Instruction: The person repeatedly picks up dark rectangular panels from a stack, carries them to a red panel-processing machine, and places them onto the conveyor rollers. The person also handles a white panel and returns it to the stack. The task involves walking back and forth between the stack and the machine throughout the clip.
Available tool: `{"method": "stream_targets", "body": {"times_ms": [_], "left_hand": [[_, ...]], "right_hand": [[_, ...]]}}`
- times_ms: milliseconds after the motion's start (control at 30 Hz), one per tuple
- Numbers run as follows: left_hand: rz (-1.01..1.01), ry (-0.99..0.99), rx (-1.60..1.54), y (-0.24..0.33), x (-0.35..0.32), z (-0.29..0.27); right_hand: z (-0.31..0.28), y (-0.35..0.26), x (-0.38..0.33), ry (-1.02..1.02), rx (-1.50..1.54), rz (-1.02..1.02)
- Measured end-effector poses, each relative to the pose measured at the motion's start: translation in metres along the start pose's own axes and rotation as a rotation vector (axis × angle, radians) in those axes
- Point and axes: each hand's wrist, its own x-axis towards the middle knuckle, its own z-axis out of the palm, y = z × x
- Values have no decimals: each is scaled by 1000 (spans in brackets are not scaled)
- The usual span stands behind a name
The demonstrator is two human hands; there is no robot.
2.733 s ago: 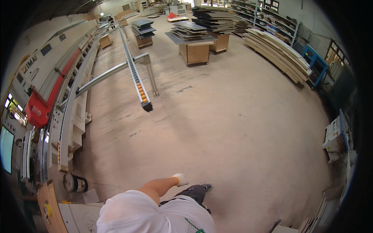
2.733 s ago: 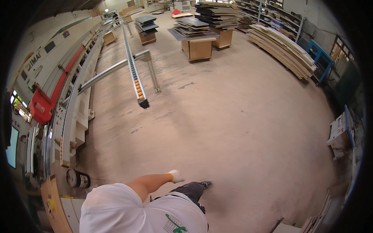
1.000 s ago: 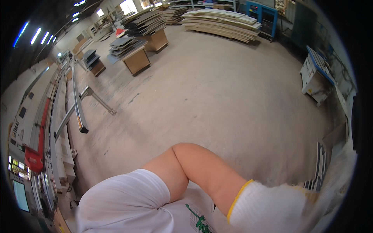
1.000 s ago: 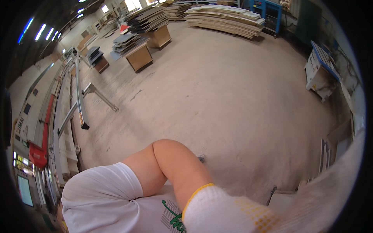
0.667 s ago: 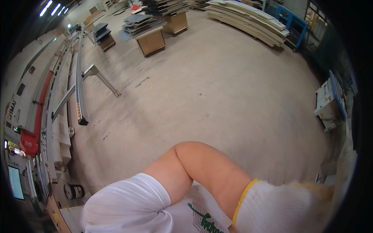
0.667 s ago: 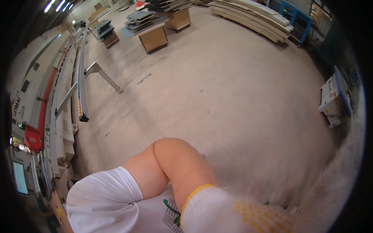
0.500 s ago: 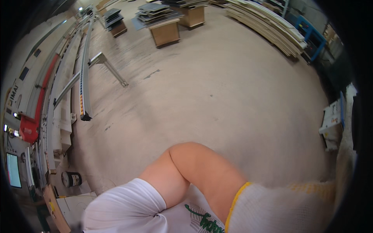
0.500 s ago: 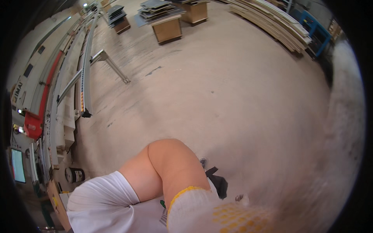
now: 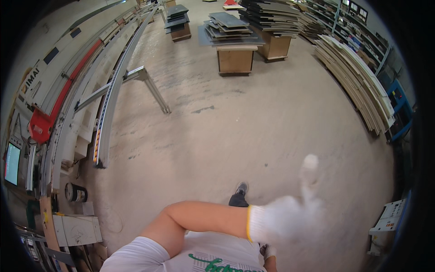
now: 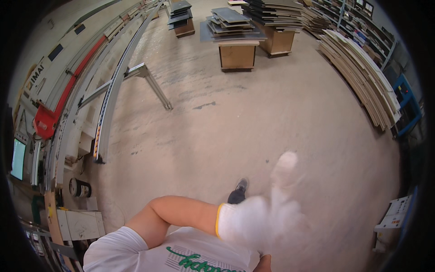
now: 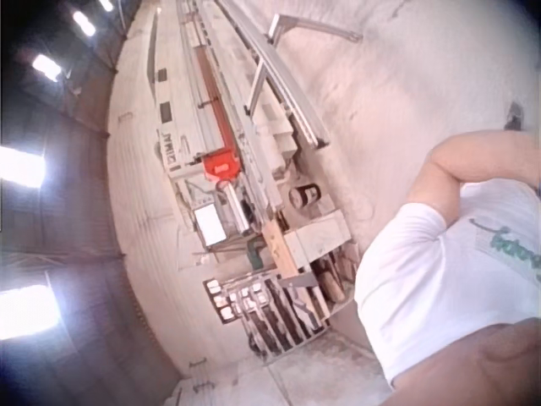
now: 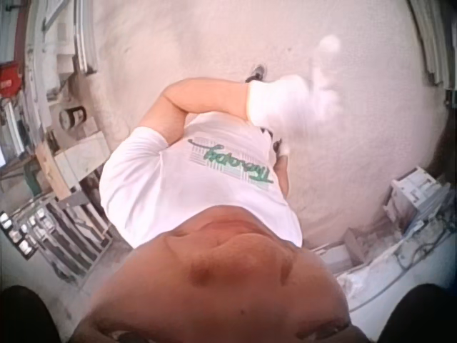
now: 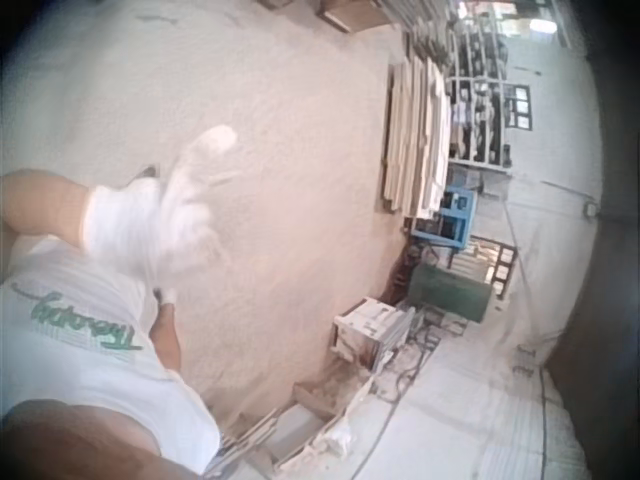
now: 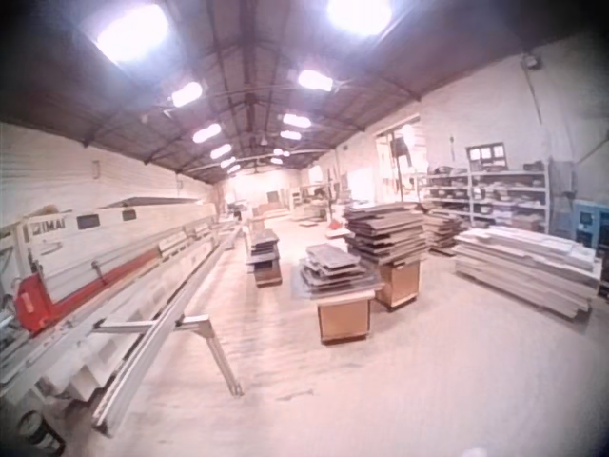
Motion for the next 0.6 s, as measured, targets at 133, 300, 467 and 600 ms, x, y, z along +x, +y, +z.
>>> {"method": "stream_targets", "body": {"times_ms": [133,300,467,600], "left_hand": [[-108,182,172,-163,3,38],[-893,-321,16,-282,-95,43],[-1138,-370,95,-386,-140,14],[-1263,-82,-163,-494,-91,-4]], "right_hand": [[111,-126,47,161,215,146],[320,-311,57,-131,-712,-404],[547,-472,50,-19,-1694,-1270],[676,-536,63,-196,-1094,-846]]}}
